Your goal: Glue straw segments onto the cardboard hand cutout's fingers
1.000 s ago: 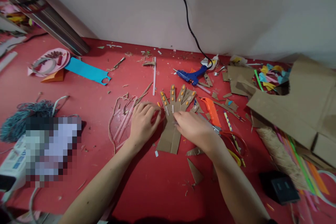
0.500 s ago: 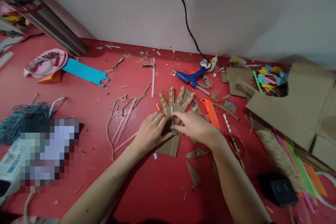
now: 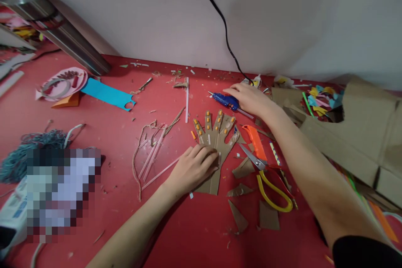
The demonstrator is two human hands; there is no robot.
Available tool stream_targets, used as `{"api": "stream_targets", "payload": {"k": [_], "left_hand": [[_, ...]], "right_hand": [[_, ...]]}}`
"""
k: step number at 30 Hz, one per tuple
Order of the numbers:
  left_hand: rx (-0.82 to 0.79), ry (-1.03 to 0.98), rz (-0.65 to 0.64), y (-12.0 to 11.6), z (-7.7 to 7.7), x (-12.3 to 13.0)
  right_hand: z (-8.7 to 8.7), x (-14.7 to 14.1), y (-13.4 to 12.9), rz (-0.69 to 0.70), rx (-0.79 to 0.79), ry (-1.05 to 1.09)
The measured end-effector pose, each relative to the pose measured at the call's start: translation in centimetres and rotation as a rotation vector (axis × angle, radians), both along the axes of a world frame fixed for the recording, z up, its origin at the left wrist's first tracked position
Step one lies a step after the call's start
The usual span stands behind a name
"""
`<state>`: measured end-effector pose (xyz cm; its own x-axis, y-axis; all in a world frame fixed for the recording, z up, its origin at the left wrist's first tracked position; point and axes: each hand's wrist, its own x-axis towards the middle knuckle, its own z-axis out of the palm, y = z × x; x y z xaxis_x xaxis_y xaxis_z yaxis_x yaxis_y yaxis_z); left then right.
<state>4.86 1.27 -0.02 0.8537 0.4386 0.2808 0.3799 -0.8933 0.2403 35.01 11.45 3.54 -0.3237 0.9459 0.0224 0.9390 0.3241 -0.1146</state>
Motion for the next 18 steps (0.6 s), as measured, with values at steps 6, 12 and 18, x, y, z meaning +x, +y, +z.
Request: {"api": "stream_targets", "payload": {"k": [6, 12, 18], "left_hand": [[-0.011, -0.061, -0.077, 0.0, -0.2, 0.0], [-0.001, -0.091, -0.074, 0.0, -1.1, 0.1], [-0.017, -0.078, 0.009, 0.6, -1.4, -0.3]], "right_hand": [[-0.8, 1.9, 1.6, 0.096, -0.095, -0.018], [3.2, 1.0, -1.1, 0.034, 0.123, 0.208], [5.3, -3.3, -5.6, -0.102, 0.336, 0.418]]}}
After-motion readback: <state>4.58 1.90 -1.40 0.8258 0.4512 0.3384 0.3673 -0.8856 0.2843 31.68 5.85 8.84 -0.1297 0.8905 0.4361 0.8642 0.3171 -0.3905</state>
